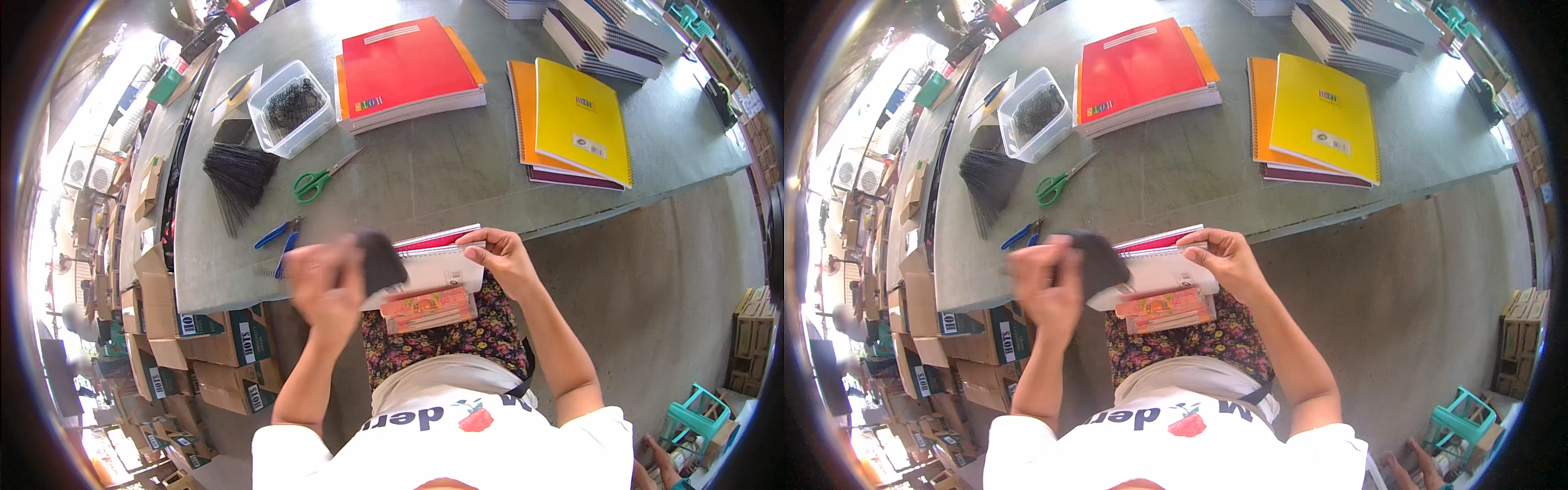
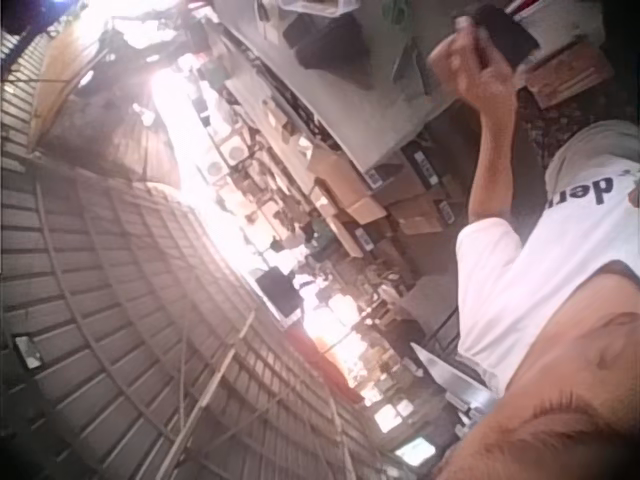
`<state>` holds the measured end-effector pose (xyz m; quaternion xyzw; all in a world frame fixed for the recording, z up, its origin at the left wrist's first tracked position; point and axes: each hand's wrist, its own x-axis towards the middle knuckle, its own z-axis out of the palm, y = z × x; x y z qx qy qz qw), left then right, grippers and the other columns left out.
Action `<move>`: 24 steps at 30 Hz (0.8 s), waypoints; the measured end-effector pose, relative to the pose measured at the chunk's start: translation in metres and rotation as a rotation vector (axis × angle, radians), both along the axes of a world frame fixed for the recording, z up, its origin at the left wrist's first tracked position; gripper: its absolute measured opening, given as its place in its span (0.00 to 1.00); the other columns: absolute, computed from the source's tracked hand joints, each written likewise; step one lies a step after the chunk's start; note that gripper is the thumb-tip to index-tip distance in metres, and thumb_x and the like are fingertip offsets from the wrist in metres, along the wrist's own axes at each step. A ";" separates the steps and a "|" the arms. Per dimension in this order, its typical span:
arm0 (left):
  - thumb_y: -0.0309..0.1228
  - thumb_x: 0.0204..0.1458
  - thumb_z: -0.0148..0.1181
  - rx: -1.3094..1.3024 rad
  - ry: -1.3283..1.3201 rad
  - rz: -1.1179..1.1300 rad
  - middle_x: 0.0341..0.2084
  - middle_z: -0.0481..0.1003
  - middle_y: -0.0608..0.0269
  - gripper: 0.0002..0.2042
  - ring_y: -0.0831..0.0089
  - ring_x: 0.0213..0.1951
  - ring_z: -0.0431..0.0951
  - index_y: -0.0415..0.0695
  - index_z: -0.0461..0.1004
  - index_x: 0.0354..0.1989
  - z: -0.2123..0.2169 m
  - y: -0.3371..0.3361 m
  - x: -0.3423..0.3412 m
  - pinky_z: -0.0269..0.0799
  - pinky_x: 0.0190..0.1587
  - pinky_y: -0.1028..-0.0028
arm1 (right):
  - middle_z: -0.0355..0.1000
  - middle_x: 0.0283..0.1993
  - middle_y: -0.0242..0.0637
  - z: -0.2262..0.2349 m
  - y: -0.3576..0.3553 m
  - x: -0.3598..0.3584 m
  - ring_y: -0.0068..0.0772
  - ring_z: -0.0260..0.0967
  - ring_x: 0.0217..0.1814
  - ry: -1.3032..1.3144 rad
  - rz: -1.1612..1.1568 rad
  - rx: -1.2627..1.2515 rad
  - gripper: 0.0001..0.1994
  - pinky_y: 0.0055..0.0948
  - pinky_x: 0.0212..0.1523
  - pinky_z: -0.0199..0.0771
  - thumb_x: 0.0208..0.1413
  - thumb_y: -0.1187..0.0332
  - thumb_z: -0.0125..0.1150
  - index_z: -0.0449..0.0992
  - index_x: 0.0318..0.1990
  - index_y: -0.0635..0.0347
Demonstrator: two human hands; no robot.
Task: The person binds notebooks by threading a plastic spiral through the punched holes by hand, uses a pair of pliers to cut the excess spiral and crimp the end, and then wipes the cover with a cloth.
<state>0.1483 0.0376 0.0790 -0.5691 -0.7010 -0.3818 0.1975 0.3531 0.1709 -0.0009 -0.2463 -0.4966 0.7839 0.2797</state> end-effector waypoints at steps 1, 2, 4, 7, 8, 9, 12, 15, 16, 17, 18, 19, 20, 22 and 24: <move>0.19 0.38 0.65 -0.175 -0.085 -0.149 0.27 0.72 0.59 0.13 0.67 0.31 0.71 0.44 0.76 0.36 -0.023 -0.006 0.010 0.67 0.34 0.71 | 0.75 0.36 0.33 0.002 -0.001 -0.003 0.18 0.69 0.37 0.005 0.025 0.011 0.09 0.18 0.41 0.70 0.52 0.73 0.62 0.76 0.39 0.67; 0.19 0.38 0.64 -0.275 -0.194 -0.183 0.27 0.72 0.59 0.13 0.66 0.32 0.72 0.44 0.76 0.35 -0.029 -0.013 0.017 0.67 0.34 0.70 | 0.75 0.36 0.32 0.002 -0.002 -0.002 0.17 0.69 0.36 -0.014 0.008 0.006 0.09 0.18 0.40 0.69 0.52 0.73 0.62 0.76 0.40 0.66; 0.18 0.37 0.64 -0.216 -0.230 -0.282 0.28 0.72 0.60 0.14 0.65 0.31 0.72 0.44 0.76 0.35 -0.020 -0.009 0.012 0.67 0.34 0.70 | 0.75 0.34 0.31 0.006 -0.004 -0.003 0.15 0.68 0.35 -0.027 0.000 -0.040 0.11 0.17 0.36 0.68 0.52 0.70 0.64 0.77 0.41 0.66; 0.20 0.38 0.65 0.032 -0.051 -0.010 0.24 0.71 0.60 0.12 0.66 0.28 0.72 0.44 0.77 0.34 -0.003 0.009 0.009 0.70 0.30 0.68 | 0.75 0.33 0.31 -0.002 -0.006 -0.002 0.15 0.68 0.34 -0.050 -0.010 0.004 0.12 0.16 0.35 0.68 0.51 0.67 0.65 0.77 0.40 0.65; 0.20 0.38 0.65 -0.158 -0.128 -0.156 0.24 0.70 0.61 0.11 0.66 0.28 0.71 0.43 0.77 0.33 -0.019 0.004 0.017 0.69 0.31 0.69 | 0.75 0.33 0.30 0.000 -0.007 -0.006 0.14 0.67 0.32 -0.041 -0.014 -0.024 0.12 0.16 0.34 0.67 0.51 0.66 0.65 0.78 0.39 0.65; 0.20 0.38 0.65 -0.348 -0.206 -0.303 0.24 0.70 0.62 0.11 0.66 0.28 0.70 0.43 0.77 0.32 -0.037 -0.006 0.028 0.67 0.32 0.70 | 0.75 0.33 0.30 0.002 -0.009 -0.008 0.14 0.67 0.32 -0.040 -0.004 -0.017 0.12 0.16 0.34 0.67 0.51 0.66 0.65 0.78 0.39 0.65; 0.19 0.39 0.64 -0.238 -0.203 -0.253 0.24 0.68 0.61 0.10 0.66 0.30 0.69 0.42 0.76 0.33 -0.007 0.008 0.024 0.65 0.33 0.71 | 0.74 0.31 0.29 -0.001 -0.005 -0.003 0.12 0.65 0.30 -0.074 -0.014 0.031 0.12 0.14 0.32 0.65 0.52 0.64 0.64 0.78 0.39 0.63; 0.18 0.40 0.63 -0.226 -0.112 -0.205 0.27 0.71 0.59 0.10 0.67 0.33 0.71 0.43 0.76 0.32 -0.009 0.013 0.022 0.67 0.34 0.72 | 0.74 0.30 0.28 -0.001 -0.009 -0.009 0.12 0.64 0.30 0.002 -0.055 -0.002 0.13 0.13 0.30 0.64 0.51 0.63 0.65 0.78 0.39 0.63; 0.19 0.40 0.63 -0.333 -0.152 -0.315 0.26 0.70 0.61 0.10 0.68 0.32 0.70 0.42 0.77 0.33 -0.017 0.011 0.031 0.66 0.32 0.73 | 0.73 0.30 0.27 -0.004 -0.007 -0.008 0.11 0.64 0.30 -0.008 -0.051 -0.025 0.13 0.13 0.29 0.63 0.51 0.63 0.65 0.78 0.39 0.63; 0.19 0.40 0.62 -0.441 -0.191 -0.425 0.24 0.69 0.62 0.10 0.68 0.31 0.70 0.42 0.77 0.34 -0.020 0.009 0.037 0.65 0.30 0.73 | 0.73 0.30 0.27 -0.006 -0.007 -0.007 0.11 0.64 0.30 -0.006 -0.053 -0.019 0.13 0.13 0.29 0.63 0.51 0.63 0.65 0.78 0.39 0.63; 0.20 0.39 0.63 -0.377 -0.218 -0.454 0.25 0.70 0.62 0.10 0.67 0.31 0.70 0.43 0.77 0.33 -0.018 0.005 0.033 0.67 0.29 0.73 | 0.73 0.30 0.28 -0.007 -0.007 -0.007 0.10 0.64 0.30 -0.028 -0.024 -0.010 0.13 0.13 0.29 0.63 0.52 0.63 0.65 0.78 0.39 0.64; 0.20 0.39 0.63 -0.386 -0.220 -0.465 0.25 0.70 0.62 0.10 0.67 0.31 0.70 0.43 0.77 0.33 -0.014 0.008 0.032 0.67 0.29 0.73 | 0.73 0.30 0.28 -0.007 -0.010 -0.006 0.10 0.64 0.30 -0.056 -0.005 -0.015 0.13 0.13 0.29 0.63 0.52 0.63 0.65 0.78 0.39 0.64; 0.20 0.39 0.64 -0.298 -0.171 -0.359 0.25 0.70 0.61 0.10 0.66 0.31 0.70 0.43 0.77 0.32 -0.010 0.015 0.031 0.68 0.30 0.72 | 0.74 0.31 0.29 -0.006 -0.009 -0.005 0.11 0.65 0.31 -0.054 -0.017 0.014 0.12 0.14 0.30 0.64 0.53 0.64 0.63 0.77 0.39 0.64; 0.21 0.37 0.64 -0.110 -0.069 -0.128 0.25 0.70 0.61 0.10 0.64 0.31 0.71 0.44 0.78 0.31 -0.005 0.024 0.029 0.70 0.32 0.70 | 0.74 0.32 0.29 0.000 -0.011 -0.008 0.12 0.65 0.32 -0.004 -0.038 -0.034 0.12 0.14 0.31 0.65 0.54 0.64 0.62 0.77 0.39 0.64; 0.20 0.38 0.64 -0.339 -0.168 -0.380 0.25 0.70 0.61 0.09 0.66 0.30 0.70 0.43 0.77 0.30 -0.015 0.016 0.043 0.67 0.31 0.70 | 0.74 0.35 0.31 -0.001 -0.011 -0.008 0.17 0.67 0.34 0.031 -0.049 -0.037 0.13 0.18 0.37 0.66 0.58 0.62 0.57 0.76 0.41 0.65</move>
